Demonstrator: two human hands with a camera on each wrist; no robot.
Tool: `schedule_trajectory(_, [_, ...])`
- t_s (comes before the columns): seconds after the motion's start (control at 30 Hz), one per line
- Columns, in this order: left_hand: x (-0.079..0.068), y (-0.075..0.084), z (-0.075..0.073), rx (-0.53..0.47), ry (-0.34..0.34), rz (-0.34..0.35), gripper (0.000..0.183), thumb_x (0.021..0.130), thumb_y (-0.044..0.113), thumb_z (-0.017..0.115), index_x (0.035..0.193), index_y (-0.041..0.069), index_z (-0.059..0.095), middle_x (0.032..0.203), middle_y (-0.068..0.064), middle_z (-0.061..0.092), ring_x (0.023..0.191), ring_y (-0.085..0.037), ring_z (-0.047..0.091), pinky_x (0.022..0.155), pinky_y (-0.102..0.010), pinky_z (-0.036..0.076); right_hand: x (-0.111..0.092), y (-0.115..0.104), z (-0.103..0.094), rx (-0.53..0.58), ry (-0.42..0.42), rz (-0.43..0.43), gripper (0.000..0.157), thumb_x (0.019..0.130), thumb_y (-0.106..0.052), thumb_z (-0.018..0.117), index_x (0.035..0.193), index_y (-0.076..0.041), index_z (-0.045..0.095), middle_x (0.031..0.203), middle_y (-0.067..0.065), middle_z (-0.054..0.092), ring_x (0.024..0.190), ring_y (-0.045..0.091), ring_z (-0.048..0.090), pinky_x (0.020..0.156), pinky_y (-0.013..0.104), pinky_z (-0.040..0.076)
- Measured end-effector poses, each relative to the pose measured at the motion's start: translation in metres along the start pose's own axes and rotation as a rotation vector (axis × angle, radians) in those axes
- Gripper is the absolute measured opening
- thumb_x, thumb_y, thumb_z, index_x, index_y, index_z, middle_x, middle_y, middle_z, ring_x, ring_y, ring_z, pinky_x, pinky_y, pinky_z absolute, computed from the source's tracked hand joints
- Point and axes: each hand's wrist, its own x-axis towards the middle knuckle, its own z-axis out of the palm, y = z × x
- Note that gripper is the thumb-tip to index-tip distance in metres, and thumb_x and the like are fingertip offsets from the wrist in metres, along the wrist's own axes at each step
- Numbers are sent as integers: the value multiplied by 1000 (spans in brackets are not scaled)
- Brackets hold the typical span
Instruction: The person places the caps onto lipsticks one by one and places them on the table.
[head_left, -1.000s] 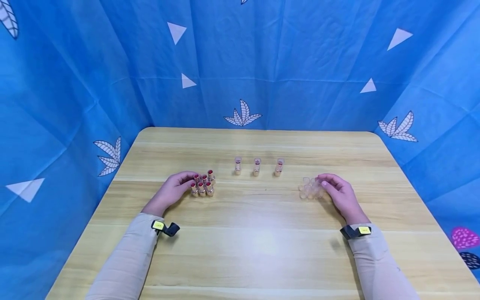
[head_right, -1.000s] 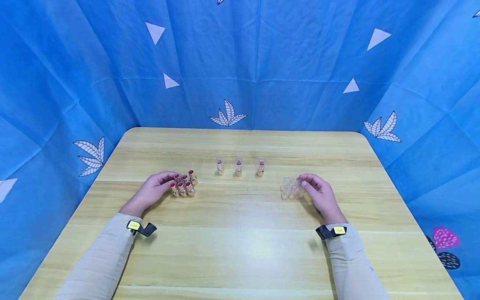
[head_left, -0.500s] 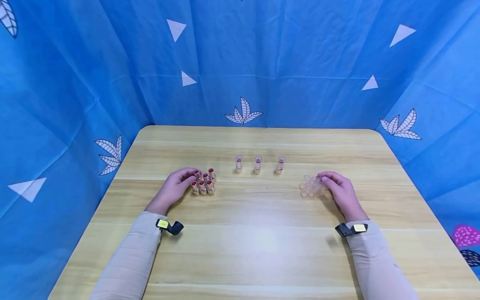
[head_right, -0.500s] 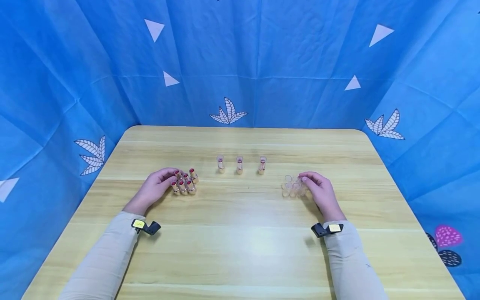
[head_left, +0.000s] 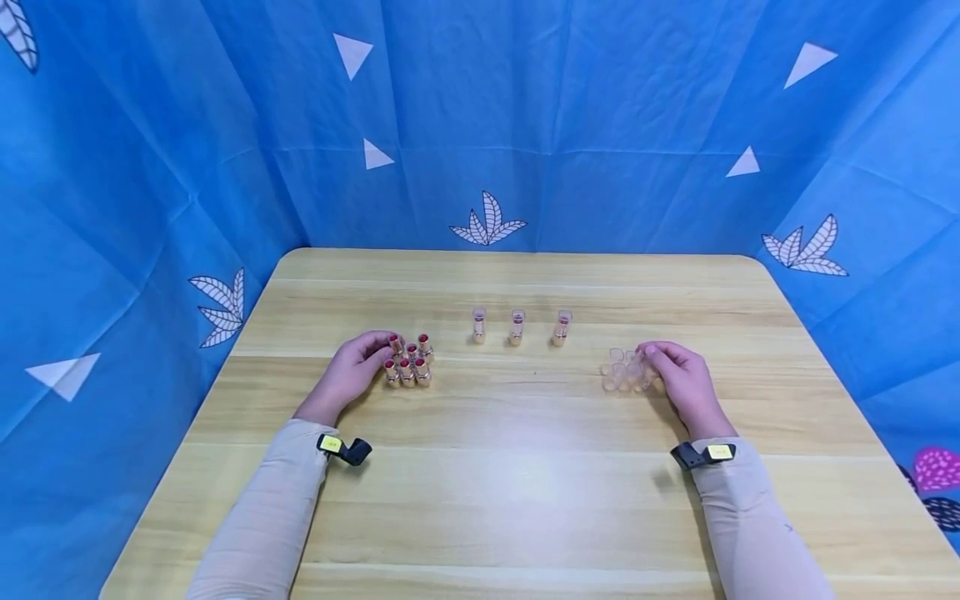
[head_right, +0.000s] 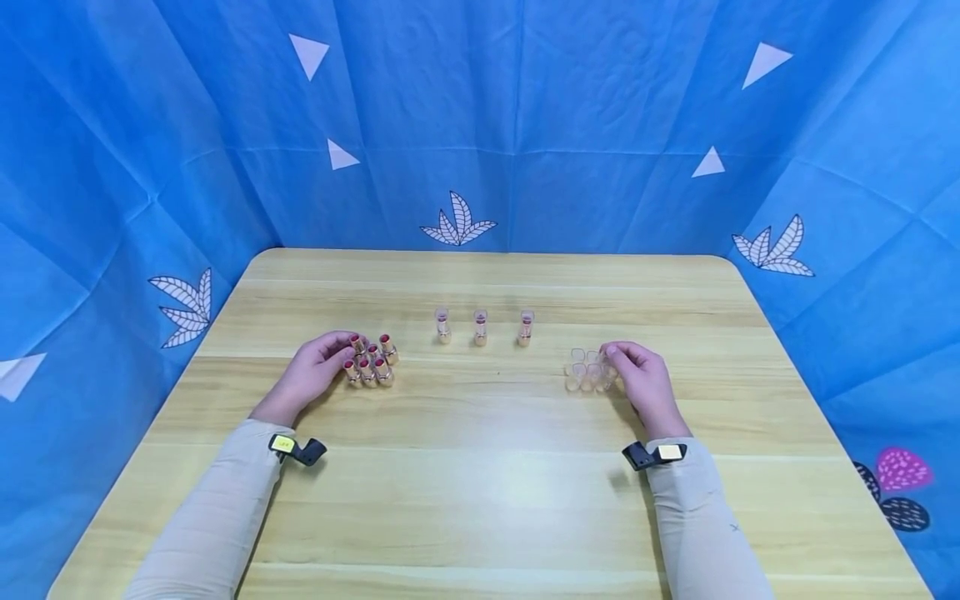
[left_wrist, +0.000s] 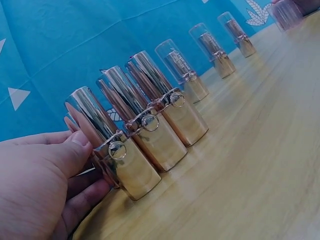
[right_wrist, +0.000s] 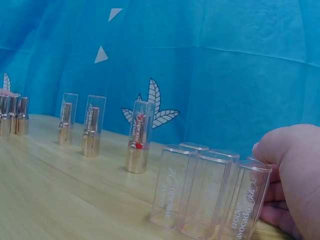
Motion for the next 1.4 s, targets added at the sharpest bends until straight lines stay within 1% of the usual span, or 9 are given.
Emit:
schedule_trajectory(0.27, [-4, -1, -1, -29, 21, -14, 30, 87, 35, 53, 113, 20, 56, 105, 5, 58, 98, -13, 53, 89, -37, 41, 1, 2, 1, -27, 6, -9, 39, 88, -42, 49, 108, -10, 61, 108, 3, 60, 104, 10, 51, 84, 17, 40])
schedule_trajectory(0.37, [-4, -1, -3, -50, 46, -23, 28, 87, 34, 53, 111, 21, 56, 105, 5, 58, 99, -12, 53, 89, -35, 41, 3, 4, 1, 47, 20, -15, 41, 89, -40, 47, 109, -6, 60, 110, 7, 58, 103, 14, 51, 83, 17, 43])
schedule_trajectory(0.53, [0, 0, -4, -169, 76, -6, 25, 89, 27, 50, 111, 18, 54, 113, 4, 56, 104, -14, 51, 89, -31, 42, 6, 8, -3, 335, 54, -31, 44, 91, -31, 47, 111, 7, 54, 110, 21, 52, 99, 26, 53, 81, 25, 47])
schedule_trajectory(0.73, [-1, 4, -8, -457, 72, 39, 29, 94, 14, 39, 121, 4, 40, 121, -15, 48, 100, -36, 53, 81, -38, 48, 13, 11, -11, 680, 66, -16, 45, 92, -27, 45, 113, 12, 47, 109, 24, 50, 100, 32, 53, 88, 38, 43])
schedule_trajectory(0.83, [-4, 10, -14, -567, 98, 21, 31, 95, 14, 35, 124, 4, 34, 121, -25, 44, 100, -43, 51, 79, -45, 47, 20, 11, -13, 860, 82, 8, 47, 91, -29, 46, 115, 11, 45, 107, 21, 50, 105, 31, 51, 93, 39, 38])
schedule_trajectory(0.97, [-2, 19, -23, -616, 175, -39, 33, 95, 20, 36, 126, 9, 35, 120, -25, 43, 99, -40, 52, 81, -44, 46, 27, 9, -17, 1090, 162, 55, 47, 88, -32, 50, 113, 8, 48, 104, 19, 53, 108, 32, 49, 95, 39, 35])
schedule_trajectory(1.13, [11, 24, -23, -658, 283, -106, 32, 94, 21, 39, 125, 10, 37, 120, -25, 43, 93, -32, 55, 80, -40, 48, 29, 7, -32, 1403, 306, 96, 40, 88, -32, 48, 106, 3, 52, 101, 20, 57, 107, 32, 51, 94, 39, 37])
schedule_trajectory(1.23, [18, 21, -24, -701, 340, -104, 31, 93, 16, 44, 124, 10, 39, 118, -23, 46, 87, -27, 58, 75, -34, 50, 30, 7, -41, 1551, 375, 106, 38, 88, -33, 46, 106, 0, 51, 99, 18, 57, 104, 30, 53, 92, 39, 38])
schedule_trajectory(1.4, [18, 43, -33, -645, 418, -62, 35, 90, 11, 50, 123, 12, 41, 112, -17, 53, 85, -27, 58, 71, -29, 51, 33, -2, -47, 1706, 424, 43, 39, 87, -37, 45, 98, 0, 52, 93, 17, 57, 95, 29, 56, 92, 38, 40])
